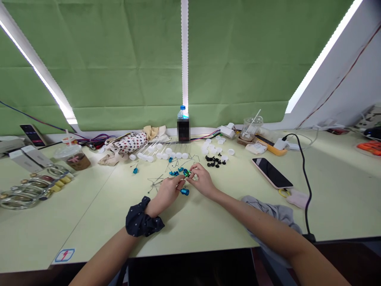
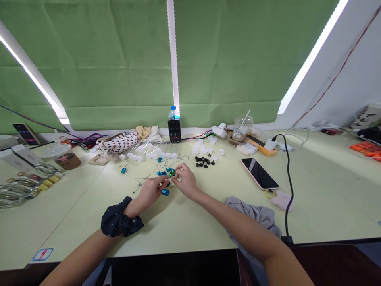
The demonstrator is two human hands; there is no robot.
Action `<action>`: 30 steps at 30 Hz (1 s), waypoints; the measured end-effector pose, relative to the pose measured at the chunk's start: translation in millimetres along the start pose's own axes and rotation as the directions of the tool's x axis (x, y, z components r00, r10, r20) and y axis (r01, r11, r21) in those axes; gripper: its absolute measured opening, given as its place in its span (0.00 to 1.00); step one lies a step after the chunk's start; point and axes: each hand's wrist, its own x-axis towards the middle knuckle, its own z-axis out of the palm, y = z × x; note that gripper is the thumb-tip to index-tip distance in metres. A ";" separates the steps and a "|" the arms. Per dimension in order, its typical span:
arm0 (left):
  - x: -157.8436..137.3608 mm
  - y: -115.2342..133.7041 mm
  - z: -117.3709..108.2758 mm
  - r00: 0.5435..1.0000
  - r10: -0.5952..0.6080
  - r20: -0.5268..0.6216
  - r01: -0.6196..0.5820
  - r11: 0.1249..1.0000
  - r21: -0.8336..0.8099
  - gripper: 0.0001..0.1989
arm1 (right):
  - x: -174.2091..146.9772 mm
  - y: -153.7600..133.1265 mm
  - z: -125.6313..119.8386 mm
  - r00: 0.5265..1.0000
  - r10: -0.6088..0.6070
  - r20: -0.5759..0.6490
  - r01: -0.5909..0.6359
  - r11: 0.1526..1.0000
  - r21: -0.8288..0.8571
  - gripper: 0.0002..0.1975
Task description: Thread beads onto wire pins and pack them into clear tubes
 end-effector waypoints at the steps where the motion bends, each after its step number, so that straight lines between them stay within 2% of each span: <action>1: -0.1 -0.4 0.6 1.000 -0.021 0.006 0.021 1.000 -0.012 0.11 | -0.3 -0.3 -0.5 1.000 -0.022 -0.005 0.022 0.999 -0.023 0.07; 4: 0.8 0.3 -1.0 0.998 -0.054 0.026 0.056 0.994 -0.091 0.18 | -0.9 -0.4 -1.5 0.997 -0.073 -0.008 0.072 0.994 -0.086 0.06; 7: 2.9 0.9 -6.7 0.997 0.007 0.076 0.006 0.986 -0.168 0.26 | -1.8 -0.3 -0.9 0.996 -0.088 0.006 0.088 0.987 -0.134 0.06; 10: 5.0 -0.6 -12.7 0.989 0.065 0.130 -0.034 0.972 -0.233 0.25 | -3.2 0.1 1.6 0.997 -0.026 0.070 0.038 0.982 -0.183 0.05; 13: 5.8 -2.9 -16.0 0.987 0.060 0.149 -0.013 0.954 -0.299 0.25 | -4.1 0.5 3.8 0.991 0.052 0.127 -0.026 0.979 -0.201 0.04; 17: 6.0 -5.2 -18.7 0.985 0.054 0.161 0.014 0.920 -0.391 0.25 | -3.1 -0.4 1.6 0.977 0.040 0.210 -0.042 0.999 0.005 0.04; 22: 6.9 -7.8 -23.9 0.982 -0.024 0.186 0.106 0.887 -0.449 0.24 | -1.1 0.4 -2.9 0.939 0.095 0.330 -0.181 0.953 0.241 0.07; 26: 7.4 -9.8 -23.7 0.975 -0.029 0.222 0.133 0.875 -0.466 0.24 | 0.2 3.9 -3.3 0.933 0.120 0.339 -0.223 0.933 0.284 0.09; 30: 7.4 -9.9 -21.2 0.970 -0.020 0.241 0.136 0.871 -0.473 0.25 | 1.6 6.4 -3.1 0.968 0.083 0.235 -0.136 0.966 0.220 0.08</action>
